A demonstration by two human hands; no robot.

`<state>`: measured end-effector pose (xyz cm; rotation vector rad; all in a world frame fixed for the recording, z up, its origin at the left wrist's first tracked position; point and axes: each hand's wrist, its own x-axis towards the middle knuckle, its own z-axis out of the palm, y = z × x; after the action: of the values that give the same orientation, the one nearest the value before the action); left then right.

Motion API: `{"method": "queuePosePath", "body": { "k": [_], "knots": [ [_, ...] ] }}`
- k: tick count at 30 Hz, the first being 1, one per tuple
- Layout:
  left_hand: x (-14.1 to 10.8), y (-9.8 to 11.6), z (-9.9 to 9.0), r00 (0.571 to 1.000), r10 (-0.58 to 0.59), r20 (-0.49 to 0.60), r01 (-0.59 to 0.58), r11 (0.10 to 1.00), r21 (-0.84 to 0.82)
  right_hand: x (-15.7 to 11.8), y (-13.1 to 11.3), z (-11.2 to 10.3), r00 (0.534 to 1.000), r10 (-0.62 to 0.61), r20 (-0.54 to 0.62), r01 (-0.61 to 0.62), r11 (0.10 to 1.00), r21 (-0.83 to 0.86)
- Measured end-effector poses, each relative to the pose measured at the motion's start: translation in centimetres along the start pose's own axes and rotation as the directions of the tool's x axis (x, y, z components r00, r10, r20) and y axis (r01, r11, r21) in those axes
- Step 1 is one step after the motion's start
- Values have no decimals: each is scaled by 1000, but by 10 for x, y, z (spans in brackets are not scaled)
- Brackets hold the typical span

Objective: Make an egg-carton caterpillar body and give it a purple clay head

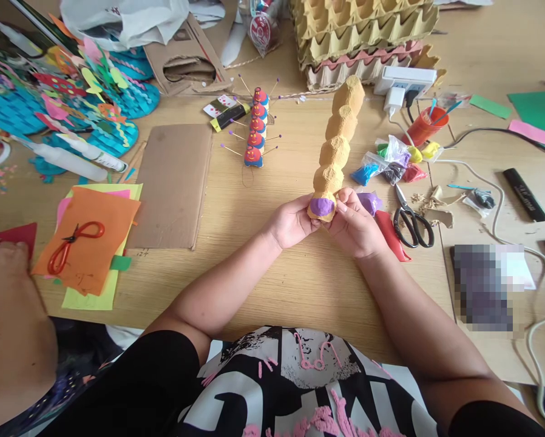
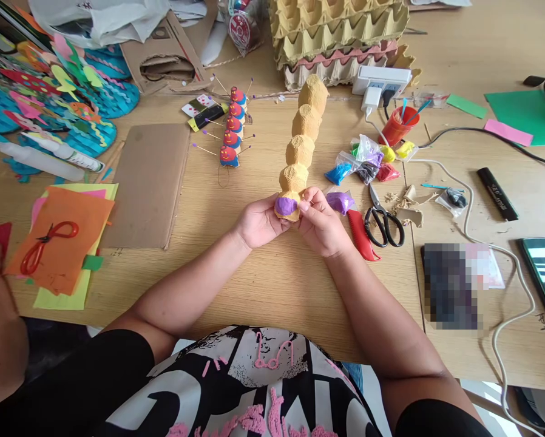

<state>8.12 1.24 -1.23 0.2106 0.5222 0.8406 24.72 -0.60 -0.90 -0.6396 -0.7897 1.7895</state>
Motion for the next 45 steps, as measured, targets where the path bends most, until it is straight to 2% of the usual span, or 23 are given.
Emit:
{"method": "queuePosePath", "body": {
  "k": [11, 17, 21, 30, 45],
  "knots": [
    [-2, 0, 3, 1000, 30, 1, -30, 993, 116, -1, 1, 0, 1000, 7, -27, -6, 999, 44],
    [-3, 0, 4, 997, 73, -40, -68, 991, 116, 0, -2, -3, 995, 95, -20, -93, 994, 64],
    [-3, 0, 4, 995, 100, -26, -96, 986, 138, 0, -6, -5, 988, 153, 11, -153, 987, 46],
    [-3, -2, 2, 991, 129, 31, -133, 971, 198, -1, -6, -6, 994, 104, 16, -105, 993, 56],
    [-4, -4, 6, 993, 110, -43, -100, 976, 191, -1, -6, -5, 993, 118, 29, -119, 992, 42]
  ]
}}
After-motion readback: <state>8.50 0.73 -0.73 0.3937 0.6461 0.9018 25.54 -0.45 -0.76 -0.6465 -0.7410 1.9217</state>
